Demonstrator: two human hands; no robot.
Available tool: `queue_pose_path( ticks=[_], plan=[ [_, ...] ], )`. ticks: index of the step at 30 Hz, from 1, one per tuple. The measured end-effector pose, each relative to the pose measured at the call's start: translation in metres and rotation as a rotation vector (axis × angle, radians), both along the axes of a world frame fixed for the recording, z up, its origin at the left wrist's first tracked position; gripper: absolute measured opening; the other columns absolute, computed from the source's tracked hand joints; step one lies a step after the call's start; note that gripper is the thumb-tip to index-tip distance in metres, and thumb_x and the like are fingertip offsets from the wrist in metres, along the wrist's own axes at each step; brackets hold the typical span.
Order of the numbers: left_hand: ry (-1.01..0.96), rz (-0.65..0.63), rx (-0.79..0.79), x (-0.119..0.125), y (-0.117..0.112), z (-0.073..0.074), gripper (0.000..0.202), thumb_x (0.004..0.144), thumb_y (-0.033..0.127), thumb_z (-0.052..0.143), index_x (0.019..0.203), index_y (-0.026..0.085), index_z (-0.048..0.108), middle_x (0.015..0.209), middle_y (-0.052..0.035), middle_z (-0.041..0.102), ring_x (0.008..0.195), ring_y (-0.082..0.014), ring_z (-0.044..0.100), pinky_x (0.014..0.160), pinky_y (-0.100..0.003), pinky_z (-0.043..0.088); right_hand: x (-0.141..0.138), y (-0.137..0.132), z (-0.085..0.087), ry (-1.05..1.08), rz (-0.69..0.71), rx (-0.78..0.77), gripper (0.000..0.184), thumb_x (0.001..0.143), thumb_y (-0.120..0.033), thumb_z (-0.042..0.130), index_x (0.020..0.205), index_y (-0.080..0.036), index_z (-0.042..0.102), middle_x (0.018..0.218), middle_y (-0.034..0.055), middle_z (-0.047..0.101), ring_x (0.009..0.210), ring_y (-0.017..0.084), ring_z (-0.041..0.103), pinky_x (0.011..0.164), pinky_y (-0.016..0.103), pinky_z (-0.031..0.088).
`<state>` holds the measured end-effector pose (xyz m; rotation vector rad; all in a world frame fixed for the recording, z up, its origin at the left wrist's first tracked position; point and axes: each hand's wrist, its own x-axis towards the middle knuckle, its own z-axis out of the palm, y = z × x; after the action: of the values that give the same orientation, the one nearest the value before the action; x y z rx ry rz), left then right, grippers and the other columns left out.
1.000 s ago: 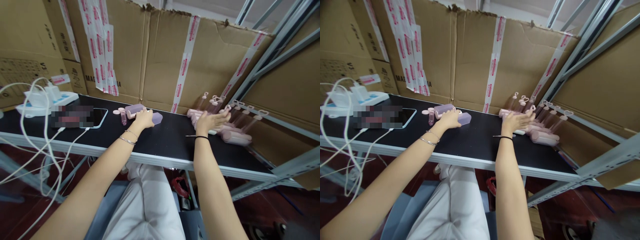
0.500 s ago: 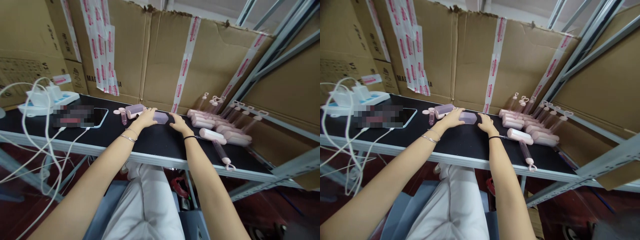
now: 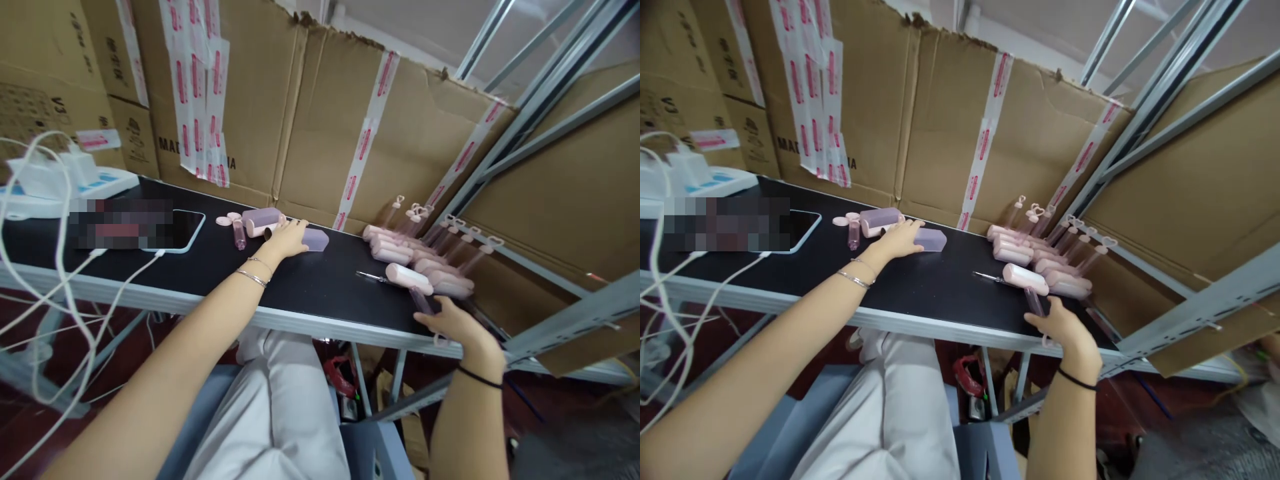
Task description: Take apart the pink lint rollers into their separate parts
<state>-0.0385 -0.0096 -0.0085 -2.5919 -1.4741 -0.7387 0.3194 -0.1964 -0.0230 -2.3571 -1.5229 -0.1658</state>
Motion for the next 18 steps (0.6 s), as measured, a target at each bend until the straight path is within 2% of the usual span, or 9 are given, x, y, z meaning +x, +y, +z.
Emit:
queue_pose_path(
  ticks=[2, 4, 6, 8, 10, 11, 13, 15, 18],
  plan=[
    [-0.024, -0.038, -0.008, 0.000, 0.002, -0.002, 0.061, 0.070, 0.031, 0.063, 0.124, 0.010, 0.045, 0.119, -0.0177, 0.055, 0.117, -0.0311, 0.046, 0.101, -0.043, 0.028, 0.013, 0.006, -0.013, 0.017, -0.010, -0.015, 0.037, 0.062, -0.038, 0.065, 0.094, -0.021, 0.057, 0.070, 0.0077, 0.062, 0.063, 0.026, 0.061, 0.056, 0.036, 0.045],
    [-0.137, -0.068, -0.034, 0.001, 0.006, -0.002, 0.061, 0.068, 0.033, 0.065, 0.121, 0.008, 0.048, 0.116, -0.0190, 0.056, 0.116, -0.0313, 0.048, 0.101, -0.042, 0.030, 0.014, 0.013, -0.012, 0.029, -0.035, 0.026, 0.027, 0.067, -0.038, 0.060, 0.089, -0.022, 0.056, 0.069, 0.0060, 0.062, 0.062, 0.024, 0.061, 0.058, 0.035, 0.045],
    [-0.368, -0.045, -0.116, 0.003, 0.011, -0.002, 0.060, 0.068, 0.037, 0.065, 0.118, 0.007, 0.050, 0.113, -0.0192, 0.058, 0.111, -0.0312, 0.051, 0.095, -0.042, 0.037, 0.005, 0.017, 0.000, 0.076, -0.022, 0.107, 0.021, 0.073, -0.040, 0.053, 0.082, -0.022, 0.054, 0.066, 0.0042, 0.061, 0.056, 0.020, 0.058, 0.058, 0.033, 0.044],
    [-0.678, -0.047, -0.244, 0.005, 0.014, 0.001, 0.061, 0.069, 0.041, 0.063, 0.119, 0.010, 0.048, 0.113, -0.0175, 0.058, 0.103, -0.0281, 0.056, 0.086, -0.040, 0.045, -0.013, 0.020, 0.017, 0.204, 0.092, 0.222, 0.024, 0.077, -0.044, 0.047, 0.084, -0.021, 0.053, 0.063, 0.0025, 0.059, 0.048, 0.016, 0.052, 0.052, 0.030, 0.042],
    [-0.956, -0.187, -0.381, 0.007, 0.013, 0.006, 0.059, 0.073, 0.041, 0.061, 0.122, 0.013, 0.044, 0.116, -0.0150, 0.057, 0.096, -0.0228, 0.060, 0.078, -0.035, 0.049, -0.037, 0.024, 0.033, 0.440, 0.338, 0.309, 0.034, 0.078, -0.051, 0.046, 0.094, -0.020, 0.051, 0.067, 0.0013, 0.057, 0.044, 0.011, 0.044, 0.043, 0.025, 0.035],
    [-1.044, -0.308, -0.438, 0.007, 0.010, 0.009, 0.058, 0.074, 0.040, 0.060, 0.124, 0.015, 0.043, 0.118, -0.0137, 0.056, 0.095, -0.0208, 0.060, 0.075, -0.033, 0.050, -0.049, 0.026, 0.039, 0.581, 0.476, 0.296, 0.039, 0.078, -0.054, 0.047, 0.097, -0.020, 0.050, 0.068, 0.0007, 0.056, 0.042, 0.009, 0.040, 0.039, 0.022, 0.029],
    [-1.097, -0.558, -0.529, 0.007, 0.001, 0.015, 0.056, 0.075, 0.039, 0.059, 0.125, 0.019, 0.043, 0.120, -0.0114, 0.055, 0.098, -0.0197, 0.059, 0.074, -0.030, 0.050, -0.069, 0.033, 0.046, 0.811, 0.692, 0.202, 0.043, 0.076, -0.058, 0.050, 0.096, -0.019, 0.051, 0.068, 0.0000, 0.054, 0.040, 0.006, 0.033, 0.037, 0.020, 0.021],
    [-1.046, -0.729, -0.579, 0.006, -0.010, 0.019, 0.058, 0.074, 0.038, 0.061, 0.126, 0.020, 0.044, 0.120, -0.0105, 0.056, 0.101, -0.0213, 0.058, 0.076, -0.031, 0.050, -0.082, 0.039, 0.047, 0.942, 0.799, 0.109, 0.044, 0.076, -0.057, 0.054, 0.098, -0.018, 0.052, 0.067, -0.0001, 0.053, 0.039, 0.005, 0.031, 0.037, 0.020, 0.019],
    [-0.970, -0.807, -0.576, 0.005, -0.023, 0.021, 0.064, 0.071, 0.036, 0.064, 0.128, 0.017, 0.043, 0.121, -0.0113, 0.056, 0.105, -0.0247, 0.055, 0.082, -0.035, 0.048, -0.089, 0.048, 0.043, 0.998, 0.833, 0.038, 0.044, 0.077, -0.053, 0.055, 0.103, -0.018, 0.053, 0.066, 0.0001, 0.054, 0.041, 0.005, 0.032, 0.037, 0.019, 0.018]
  ],
)
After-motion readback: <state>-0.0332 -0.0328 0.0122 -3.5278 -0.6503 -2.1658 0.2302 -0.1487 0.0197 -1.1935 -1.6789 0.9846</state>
